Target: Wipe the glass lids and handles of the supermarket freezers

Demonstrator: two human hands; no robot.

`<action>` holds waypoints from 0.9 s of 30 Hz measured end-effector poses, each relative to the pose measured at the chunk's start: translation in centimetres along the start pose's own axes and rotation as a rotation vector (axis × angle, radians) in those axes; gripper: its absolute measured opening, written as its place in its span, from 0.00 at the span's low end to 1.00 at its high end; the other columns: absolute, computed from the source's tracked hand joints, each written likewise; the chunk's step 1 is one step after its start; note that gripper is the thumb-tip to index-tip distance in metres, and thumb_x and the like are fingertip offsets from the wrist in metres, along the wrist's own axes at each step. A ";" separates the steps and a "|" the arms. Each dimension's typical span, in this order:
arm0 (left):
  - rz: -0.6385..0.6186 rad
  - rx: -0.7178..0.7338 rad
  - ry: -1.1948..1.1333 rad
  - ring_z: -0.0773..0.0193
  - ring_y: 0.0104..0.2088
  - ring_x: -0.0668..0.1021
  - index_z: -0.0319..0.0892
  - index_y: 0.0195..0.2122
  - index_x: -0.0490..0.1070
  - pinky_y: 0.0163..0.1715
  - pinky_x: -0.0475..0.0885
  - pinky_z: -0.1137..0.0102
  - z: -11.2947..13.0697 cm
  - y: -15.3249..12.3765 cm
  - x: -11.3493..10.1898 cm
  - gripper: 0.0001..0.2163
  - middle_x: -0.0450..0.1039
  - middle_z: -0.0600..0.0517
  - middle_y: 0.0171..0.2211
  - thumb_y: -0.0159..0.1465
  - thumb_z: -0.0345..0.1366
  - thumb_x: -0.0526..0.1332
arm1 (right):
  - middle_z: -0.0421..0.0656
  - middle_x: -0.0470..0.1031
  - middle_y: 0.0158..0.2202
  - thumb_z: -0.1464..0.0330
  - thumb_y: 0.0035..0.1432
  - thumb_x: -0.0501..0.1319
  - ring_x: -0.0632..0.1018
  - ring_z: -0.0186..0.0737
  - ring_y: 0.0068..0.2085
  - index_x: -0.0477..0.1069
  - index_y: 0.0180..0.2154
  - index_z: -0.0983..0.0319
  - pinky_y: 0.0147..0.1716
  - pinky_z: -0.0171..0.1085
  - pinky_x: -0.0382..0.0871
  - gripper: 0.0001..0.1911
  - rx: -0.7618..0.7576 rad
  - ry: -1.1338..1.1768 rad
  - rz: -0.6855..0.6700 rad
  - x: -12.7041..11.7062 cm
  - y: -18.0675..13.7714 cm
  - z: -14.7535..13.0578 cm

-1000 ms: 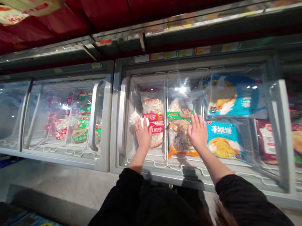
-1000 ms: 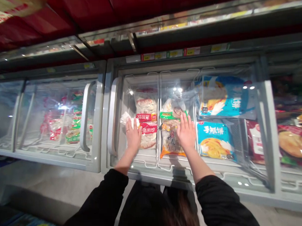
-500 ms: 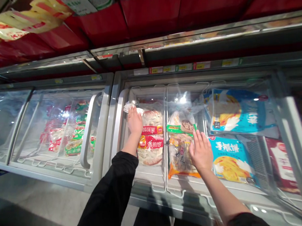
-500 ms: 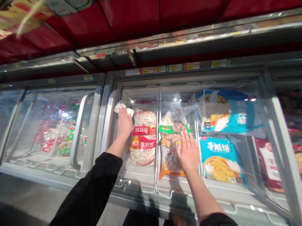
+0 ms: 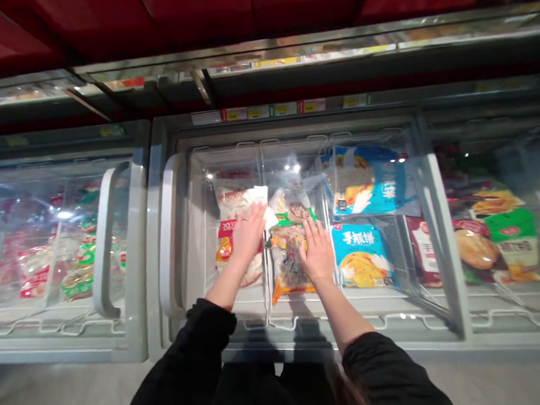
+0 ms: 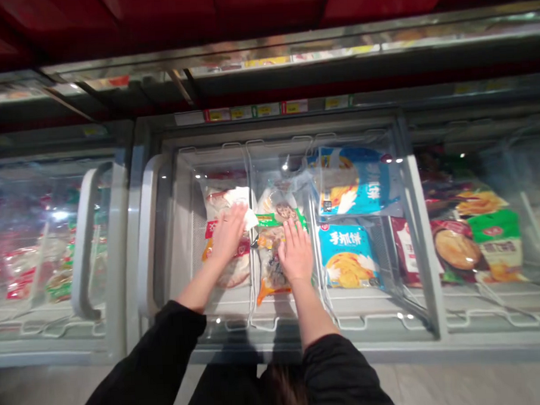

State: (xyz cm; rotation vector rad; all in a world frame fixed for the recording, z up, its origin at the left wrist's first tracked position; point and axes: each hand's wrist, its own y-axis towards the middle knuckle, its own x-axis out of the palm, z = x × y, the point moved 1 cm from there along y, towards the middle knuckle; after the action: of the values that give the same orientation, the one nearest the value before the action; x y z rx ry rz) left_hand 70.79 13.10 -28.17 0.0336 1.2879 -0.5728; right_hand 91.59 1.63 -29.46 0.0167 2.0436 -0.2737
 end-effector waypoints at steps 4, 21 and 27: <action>0.127 -0.298 -0.045 0.55 0.76 0.58 0.43 0.75 0.56 0.75 0.55 0.52 -3.7 4.2 -1.6 0.27 0.55 0.47 0.76 0.76 0.32 0.48 | 0.45 0.57 0.76 0.67 0.72 0.49 0.57 0.51 0.77 0.43 0.78 0.54 0.74 0.59 0.54 0.37 -0.016 0.015 0.018 0.2 0.0 0.2; -0.195 0.412 0.017 0.61 0.76 0.59 0.50 0.75 0.56 0.74 0.57 0.58 6.9 0.6 1.1 0.26 0.57 0.52 0.75 0.76 0.34 0.50 | 0.56 0.57 0.75 0.67 0.74 0.38 0.57 0.52 0.76 0.45 0.77 0.61 0.74 0.63 0.54 0.33 0.341 0.322 0.466 -2.9 -2.6 7.3; -0.051 -0.065 0.021 0.56 0.77 0.55 0.44 0.77 0.53 0.75 0.56 0.52 9.9 8.1 0.2 0.28 0.52 0.48 0.77 0.76 0.33 0.49 | 0.57 0.62 0.72 0.67 0.74 0.43 0.61 0.50 0.74 0.54 0.74 0.63 0.72 0.61 0.58 0.30 0.293 0.174 0.410 -5.9 -3.0 14.6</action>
State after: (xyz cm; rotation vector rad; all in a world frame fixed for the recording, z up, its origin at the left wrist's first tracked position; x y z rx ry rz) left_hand 83.08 16.70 -27.76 -0.0477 1.3297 -0.5750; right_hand 106.74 -3.64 -30.27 0.6526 2.0981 -0.3179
